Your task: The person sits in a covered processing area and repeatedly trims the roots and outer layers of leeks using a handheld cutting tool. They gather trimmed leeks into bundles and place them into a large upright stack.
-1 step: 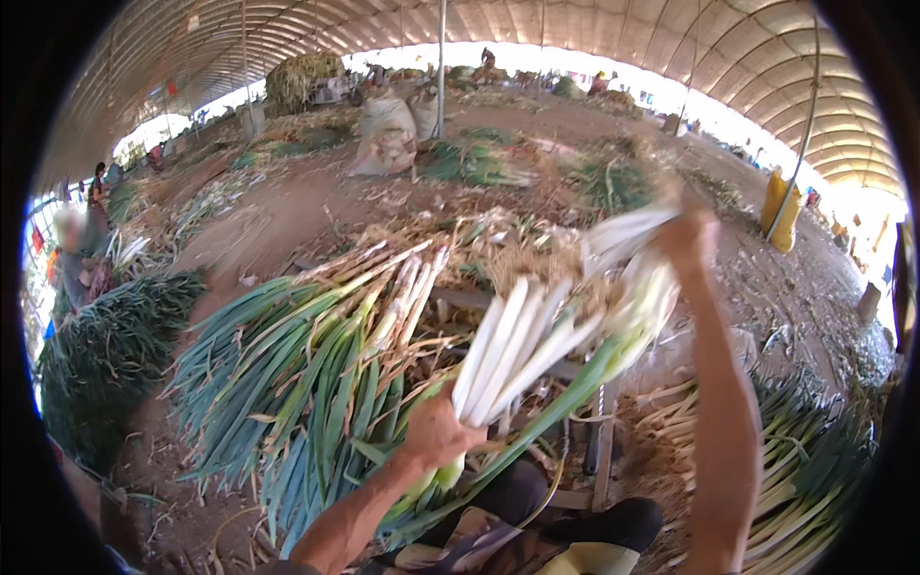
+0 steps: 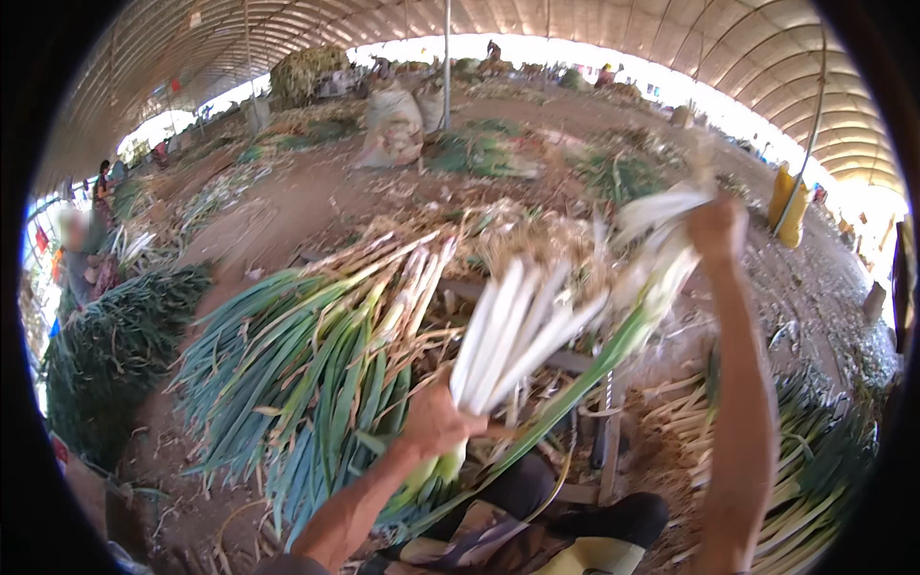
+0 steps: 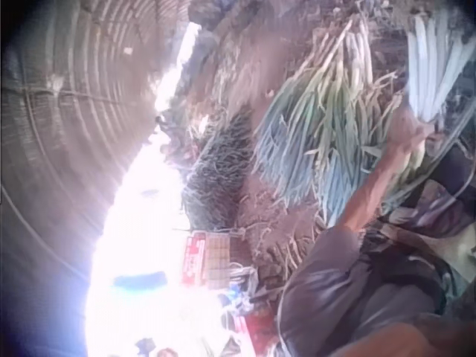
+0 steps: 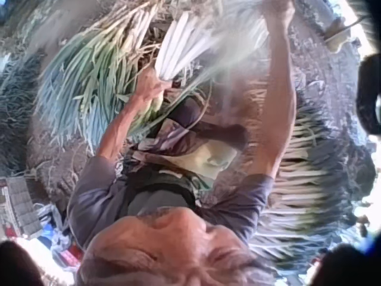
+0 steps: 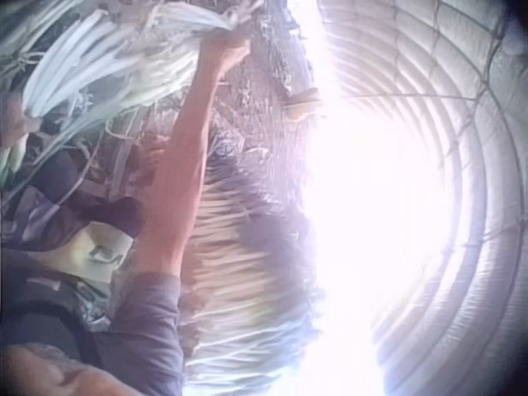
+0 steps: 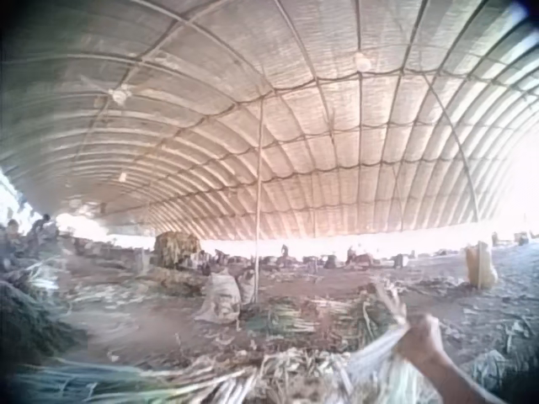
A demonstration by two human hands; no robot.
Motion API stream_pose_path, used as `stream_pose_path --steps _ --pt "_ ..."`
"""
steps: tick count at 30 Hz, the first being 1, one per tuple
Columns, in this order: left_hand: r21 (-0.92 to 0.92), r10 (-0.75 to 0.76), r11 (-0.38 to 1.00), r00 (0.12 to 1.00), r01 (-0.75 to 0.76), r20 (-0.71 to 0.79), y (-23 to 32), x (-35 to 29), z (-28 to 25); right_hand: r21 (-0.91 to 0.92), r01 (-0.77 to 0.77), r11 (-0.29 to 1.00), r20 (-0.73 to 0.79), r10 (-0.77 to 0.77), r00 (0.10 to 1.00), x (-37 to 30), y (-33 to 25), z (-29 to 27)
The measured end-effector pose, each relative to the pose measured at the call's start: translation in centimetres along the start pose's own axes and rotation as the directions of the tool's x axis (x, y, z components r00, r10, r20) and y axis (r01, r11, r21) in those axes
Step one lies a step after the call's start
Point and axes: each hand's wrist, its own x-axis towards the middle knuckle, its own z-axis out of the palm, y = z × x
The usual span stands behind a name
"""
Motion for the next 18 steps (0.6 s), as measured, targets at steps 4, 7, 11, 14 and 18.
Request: stream_pose_path --steps 4,7,11,14,18 --pt "-0.376 -0.222 0.900 0.974 0.219 0.037 1.3 2.5 -7.1 0.772 -0.307 0.556 -0.046 0.531 0.846 -1.2 5.1 -1.8" --pt "-0.450 -0.280 0.881 0.927 0.146 -0.248 2.8 5.5 -14.4 0.896 -0.368 0.250 0.150 0.609 0.779 -2.4 1.3 -2.8" --pt "-0.488 -0.136 0.864 0.873 -0.127 -0.469 8.8 9.9 -23.1 0.830 -0.495 0.257 0.309 0.526 0.792 -2.2 -0.7 1.0" --pt "-0.442 0.069 0.817 0.823 -0.371 -0.564 12.6 12.9 -28.9 0.769 -0.544 0.336 0.312 0.546 0.778 -0.8 -3.9 2.4" --pt "-0.455 0.297 0.673 0.777 -0.583 -0.556 14.9 13.8 -34.1 0.859 -0.357 0.368 0.291 0.222 0.931 0.8 -7.6 3.9"
